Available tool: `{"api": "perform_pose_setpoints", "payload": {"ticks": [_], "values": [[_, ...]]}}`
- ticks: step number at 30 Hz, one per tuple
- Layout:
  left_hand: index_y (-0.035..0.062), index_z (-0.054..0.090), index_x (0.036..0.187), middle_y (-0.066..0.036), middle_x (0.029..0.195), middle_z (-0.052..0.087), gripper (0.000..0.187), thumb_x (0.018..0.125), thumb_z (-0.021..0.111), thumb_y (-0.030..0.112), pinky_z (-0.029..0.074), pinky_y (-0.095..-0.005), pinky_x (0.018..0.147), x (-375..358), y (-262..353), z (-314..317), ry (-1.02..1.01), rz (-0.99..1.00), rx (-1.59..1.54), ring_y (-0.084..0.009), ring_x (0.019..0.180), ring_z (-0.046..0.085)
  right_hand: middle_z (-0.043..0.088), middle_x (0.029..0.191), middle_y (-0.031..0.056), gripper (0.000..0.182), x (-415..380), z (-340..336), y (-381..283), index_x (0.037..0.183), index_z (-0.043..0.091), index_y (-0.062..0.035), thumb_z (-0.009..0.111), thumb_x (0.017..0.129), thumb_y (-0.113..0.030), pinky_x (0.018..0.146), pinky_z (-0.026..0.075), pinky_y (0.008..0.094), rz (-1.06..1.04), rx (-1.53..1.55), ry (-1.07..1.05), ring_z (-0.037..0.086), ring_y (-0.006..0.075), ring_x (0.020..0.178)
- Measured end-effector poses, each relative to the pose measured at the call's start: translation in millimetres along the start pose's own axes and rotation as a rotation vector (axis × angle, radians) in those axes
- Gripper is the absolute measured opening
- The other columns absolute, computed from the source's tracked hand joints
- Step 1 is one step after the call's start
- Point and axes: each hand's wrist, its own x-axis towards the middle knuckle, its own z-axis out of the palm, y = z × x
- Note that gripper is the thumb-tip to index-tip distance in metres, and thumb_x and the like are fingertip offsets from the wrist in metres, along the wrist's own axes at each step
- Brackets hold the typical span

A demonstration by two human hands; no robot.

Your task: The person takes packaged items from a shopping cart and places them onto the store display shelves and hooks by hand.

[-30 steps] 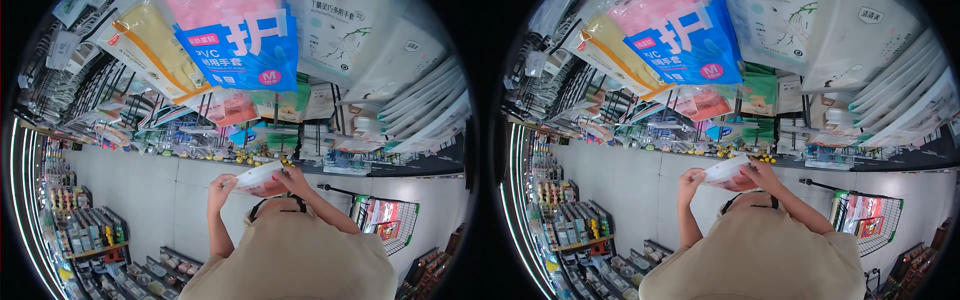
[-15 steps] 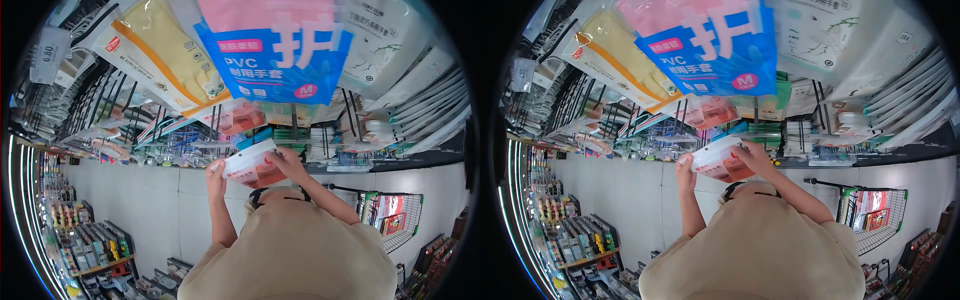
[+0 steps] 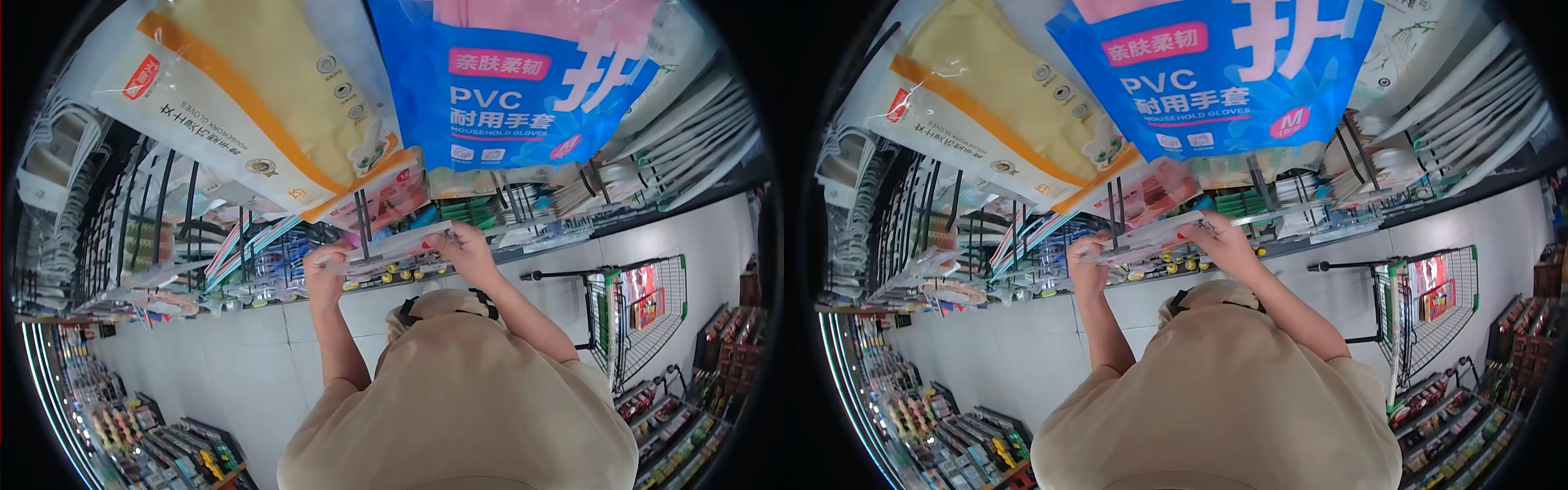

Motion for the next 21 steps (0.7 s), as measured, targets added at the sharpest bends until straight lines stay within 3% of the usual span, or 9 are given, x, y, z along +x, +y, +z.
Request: {"api": "perform_pose_setpoints", "payload": {"ticks": [3, 10, 12, 15, 21], "values": [[-0.001, 0.069, 0.093, -0.013, 0.093, 0.069, 0.026, 0.083, 0.077, 0.021, 0.049, -0.0344, 0.081, 11.3, 8.6, 2.8, 0.012, -0.027, 0.024, -0.0222, 0.087, 0.063, 0.068, 0.092, 0.0028, 0.022, 1.4, 11.0, 3.1, 0.11, 0.064, 0.001, 0.064, 0.094, -0.014, 0.075, 0.048, 0.025, 0.002, 0.167, 0.057, 0.058, 0.007, 0.084], [-0.0043, 0.07, 0.092, -0.016, 0.096, 0.07, 0.026, 0.085, 0.075, 0.021, 0.049, -0.0321, 0.08, 18.1, 12.3, -7.5, -0.03, -0.094, 0.007, -0.0206, 0.087, 0.064, 0.069, 0.09, 0.0024, 0.018, -3.8, 24.1, 16.6, 0.107, 0.066, 0.0016, 0.063, 0.094, -0.011, 0.071, 0.049, 0.0236, 0.079, 0.203, 0.138, 0.059, 0.0053, 0.078], [-0.0045, 0.07, 0.092, -0.015, 0.096, 0.07, 0.026, 0.085, 0.075, 0.02, 0.049, -0.0316, 0.079, 17.3, 14.0, -7.8, -0.027, -0.103, 0.016, -0.0194, 0.086, 0.064, 0.067, 0.096, 0.0081, 0.015, -4.5, 24.0, 14.9, 0.107, 0.06, 0.0051, 0.057, 0.097, -0.005, 0.079, 0.058, 0.0318, 0.002, 0.056, 0.117, 0.068, 0.0162, 0.088], [-0.0045, 0.07, 0.092, -0.014, 0.096, 0.07, 0.026, 0.085, 0.075, 0.02, 0.049, -0.031, 0.079, 19.9, 14.1, -6.2, -0.03, -0.087, 0.035, -0.0184, 0.085, 0.064, 0.067, 0.096, 0.0075, 0.015, -5.7, 29.1, 5.4, 0.107, 0.06, 0.0052, 0.057, 0.097, -0.005, 0.078, 0.058, 0.0314, 0.038, 0.222, 0.137, 0.069, 0.0171, 0.088], [-0.0037, 0.07, 0.093, -0.013, 0.095, 0.07, 0.023, 0.086, 0.074, 0.018, 0.049, -0.0294, 0.079, 24.9, 17.3, -1.0, 0.035, -0.074, 0.063, -0.0174, 0.084, 0.064, 0.067, 0.092, 0.0048, 0.014, -1.2, 25.5, 0.3, 0.106, 0.061, 0.0041, 0.058, 0.097, -0.006, 0.073, 0.057, 0.0276, 0.054, 0.099, 0.152, 0.069, 0.015, 0.087]]}}
